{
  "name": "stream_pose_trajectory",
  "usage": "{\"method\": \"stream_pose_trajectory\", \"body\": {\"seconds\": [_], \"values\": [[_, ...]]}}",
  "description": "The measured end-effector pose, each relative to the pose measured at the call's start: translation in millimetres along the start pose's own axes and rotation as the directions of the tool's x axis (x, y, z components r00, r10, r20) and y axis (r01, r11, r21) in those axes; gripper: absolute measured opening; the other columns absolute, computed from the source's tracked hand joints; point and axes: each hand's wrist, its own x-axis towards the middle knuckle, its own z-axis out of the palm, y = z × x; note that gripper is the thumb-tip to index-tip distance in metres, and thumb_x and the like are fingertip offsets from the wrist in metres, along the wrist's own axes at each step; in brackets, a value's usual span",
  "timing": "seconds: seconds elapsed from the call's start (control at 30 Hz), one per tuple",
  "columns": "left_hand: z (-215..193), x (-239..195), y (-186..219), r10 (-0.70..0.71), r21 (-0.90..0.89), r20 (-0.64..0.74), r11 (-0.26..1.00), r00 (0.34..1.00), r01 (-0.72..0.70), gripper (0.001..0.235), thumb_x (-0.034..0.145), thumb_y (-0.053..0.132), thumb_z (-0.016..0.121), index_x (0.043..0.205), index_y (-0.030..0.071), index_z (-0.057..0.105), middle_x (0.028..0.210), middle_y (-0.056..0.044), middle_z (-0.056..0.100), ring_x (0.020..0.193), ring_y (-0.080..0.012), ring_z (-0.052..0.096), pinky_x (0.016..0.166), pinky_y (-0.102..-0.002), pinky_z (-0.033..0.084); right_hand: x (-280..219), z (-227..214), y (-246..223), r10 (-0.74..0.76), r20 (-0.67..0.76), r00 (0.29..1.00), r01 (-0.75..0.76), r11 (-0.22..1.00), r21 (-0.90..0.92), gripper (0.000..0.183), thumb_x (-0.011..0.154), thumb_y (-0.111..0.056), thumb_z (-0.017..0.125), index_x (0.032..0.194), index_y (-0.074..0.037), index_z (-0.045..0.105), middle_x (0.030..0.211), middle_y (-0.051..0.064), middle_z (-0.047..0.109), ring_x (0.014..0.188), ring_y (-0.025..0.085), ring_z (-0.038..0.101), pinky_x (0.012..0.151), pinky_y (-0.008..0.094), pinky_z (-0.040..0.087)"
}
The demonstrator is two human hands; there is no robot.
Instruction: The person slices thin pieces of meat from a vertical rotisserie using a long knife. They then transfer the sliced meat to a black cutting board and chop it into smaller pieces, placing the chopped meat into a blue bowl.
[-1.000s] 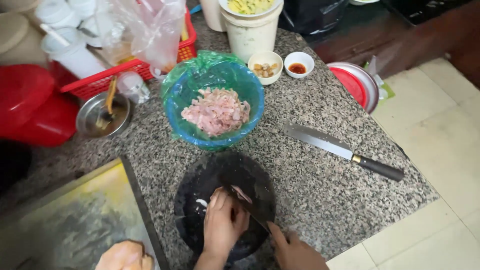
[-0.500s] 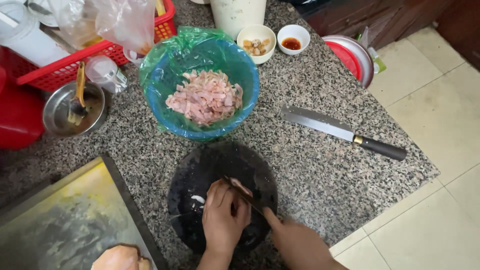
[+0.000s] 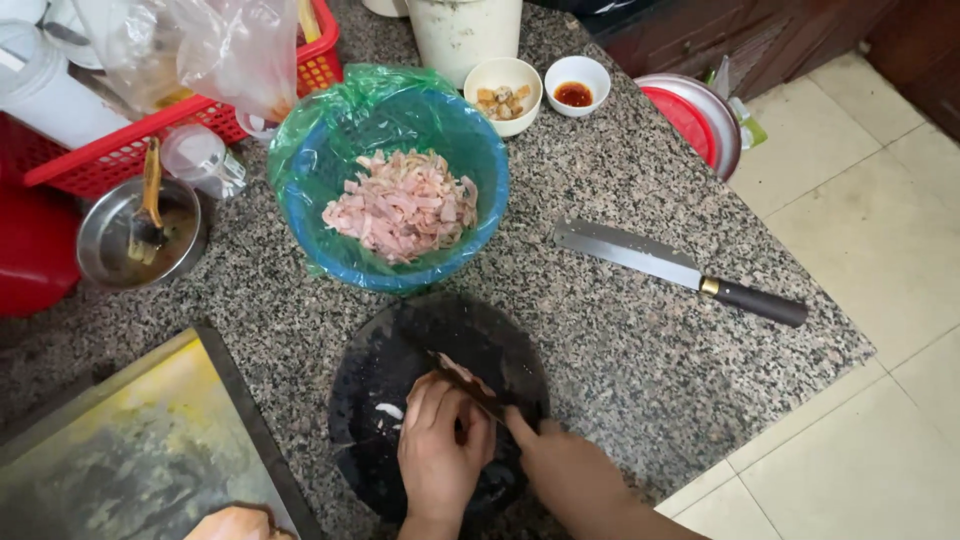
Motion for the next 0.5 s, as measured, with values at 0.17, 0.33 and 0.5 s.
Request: {"method": "stream_pose_trajectory", "body": {"seconds": [0.17, 0.33, 0.5], "values": [[-2, 4, 4, 0.026, -0.042, -0.038, 0.999, 0.999, -0.028, 0.007, 0.069, 0.007, 0.055, 0.076, 0.006, 0.057, 0.09, -0.008, 0.059, 0.1, -0.0275, 0.054, 0.089, -0.035, 0.043, 7, 2, -1, -0.093, -0.172, 0.981, 0.073, 0.99, -0.121, 0.053, 0.086, -0.019, 0.044, 0.137, -0.021, 0.027, 0.09, 0.017, 0.058, 0.065, 0.041, 0.064, 0.055, 0.053, 0.05], [0, 2, 6, 0.053, -0.049, -0.077, 0.997, 0.996, -0.057, 0.008, 0.072, 0.008, 0.054, 0.078, 0.006, 0.058, 0.088, -0.009, 0.06, 0.096, -0.0298, 0.055, 0.09, -0.036, 0.042, 1, -20, -17, -0.008, -0.057, 0.998, 0.005, 0.998, -0.061, 0.046, 0.089, -0.013, 0.035, 0.133, -0.022, 0.027, 0.096, 0.016, 0.056, 0.075, 0.044, 0.062, 0.064, 0.056, 0.048], [-1, 1, 7, 0.051, -0.027, -0.079, 0.998, 0.996, -0.053, 0.008, 0.072, 0.009, 0.055, 0.079, 0.005, 0.056, 0.087, -0.009, 0.059, 0.096, -0.0274, 0.055, 0.09, -0.034, 0.043, -4, -16, 5, -0.123, -0.084, 0.989, 0.118, 0.991, -0.066, 0.054, 0.087, -0.017, 0.043, 0.137, -0.023, 0.022, 0.086, 0.019, 0.058, 0.068, 0.044, 0.061, 0.056, 0.056, 0.046]]}}
